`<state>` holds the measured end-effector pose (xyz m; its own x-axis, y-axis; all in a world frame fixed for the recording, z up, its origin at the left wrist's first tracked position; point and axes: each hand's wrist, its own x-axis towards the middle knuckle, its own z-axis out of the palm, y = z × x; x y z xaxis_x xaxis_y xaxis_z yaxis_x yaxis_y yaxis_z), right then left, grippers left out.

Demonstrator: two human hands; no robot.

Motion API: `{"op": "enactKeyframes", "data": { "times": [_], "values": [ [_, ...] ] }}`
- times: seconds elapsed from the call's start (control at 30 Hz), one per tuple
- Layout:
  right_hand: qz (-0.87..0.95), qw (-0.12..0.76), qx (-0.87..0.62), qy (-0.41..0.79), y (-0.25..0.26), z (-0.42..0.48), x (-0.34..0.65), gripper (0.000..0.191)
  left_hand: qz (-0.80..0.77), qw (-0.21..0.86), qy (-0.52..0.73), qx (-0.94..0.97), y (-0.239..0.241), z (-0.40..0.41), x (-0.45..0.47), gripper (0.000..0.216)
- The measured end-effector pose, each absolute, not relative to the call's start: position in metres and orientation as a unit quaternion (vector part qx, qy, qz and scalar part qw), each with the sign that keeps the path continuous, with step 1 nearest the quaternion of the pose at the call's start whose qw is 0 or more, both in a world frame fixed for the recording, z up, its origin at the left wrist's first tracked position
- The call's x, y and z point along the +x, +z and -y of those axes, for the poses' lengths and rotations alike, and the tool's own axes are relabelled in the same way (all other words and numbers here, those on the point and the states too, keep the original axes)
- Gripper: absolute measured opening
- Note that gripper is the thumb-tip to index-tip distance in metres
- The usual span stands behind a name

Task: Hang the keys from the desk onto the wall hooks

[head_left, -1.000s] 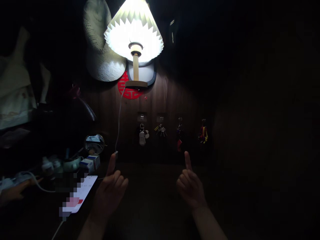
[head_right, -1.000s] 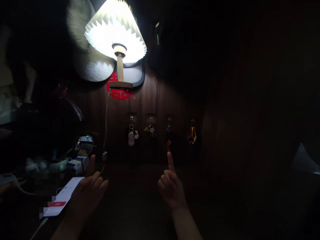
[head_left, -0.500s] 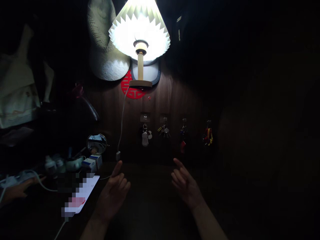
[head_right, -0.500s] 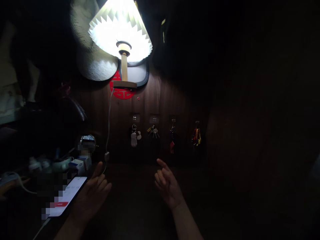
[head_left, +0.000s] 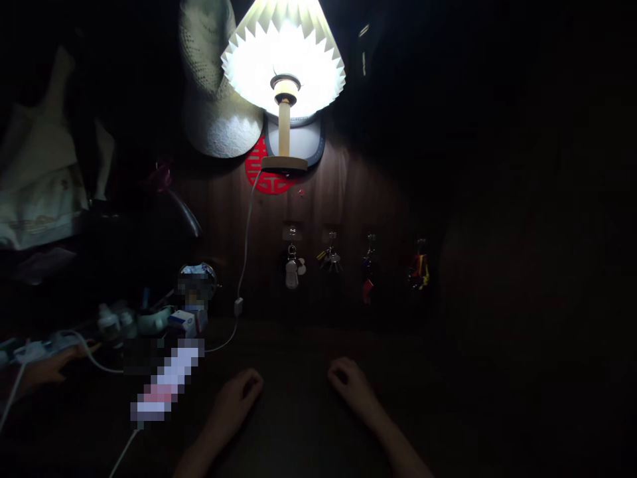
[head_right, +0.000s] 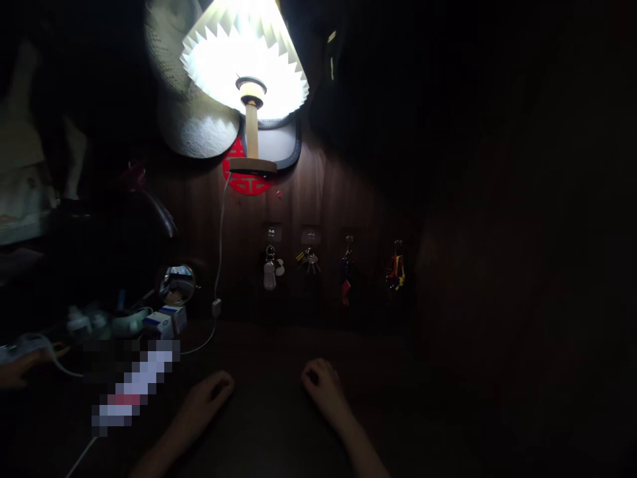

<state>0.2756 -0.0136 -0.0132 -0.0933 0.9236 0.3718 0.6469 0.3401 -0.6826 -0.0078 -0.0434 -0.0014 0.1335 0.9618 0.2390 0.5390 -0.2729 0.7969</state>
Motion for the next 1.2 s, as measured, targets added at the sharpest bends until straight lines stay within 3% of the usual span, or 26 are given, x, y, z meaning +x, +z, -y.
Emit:
{"op": "enactKeyframes", "data": {
  "times": [0.23, 0.4, 0.63, 0.87, 1.2],
  "values": [
    [0.734, 0.342, -0.568, 0.145, -0.006, 0.021, 0.271, 0.014, -0.525, 0.322, 0.350, 0.706, 0.015, 0.027, -0.010, 0.023],
    [0.736, 0.325, -0.579, 0.127, -0.007, 0.022, 0.271, 0.016, -0.505, 0.323, 0.466, 0.650, 0.052, -0.016, 0.002, 0.048],
    [0.734, 0.319, -0.586, 0.127, -0.008, 0.021, 0.272, 0.016, -0.523, 0.230, 0.596, 0.564, 0.114, -0.076, 0.049, 0.068],
    [0.726, 0.318, -0.598, 0.121, -0.007, 0.021, 0.270, 0.016, -0.618, 0.099, 0.572, 0.530, 0.165, -0.096, 0.096, 0.085],
    [0.716, 0.372, -0.566, 0.170, -0.016, 0.016, 0.274, 0.016, -0.665, 0.169, 0.549, 0.477, 0.182, -0.113, 0.113, 0.059]
  ]
}}
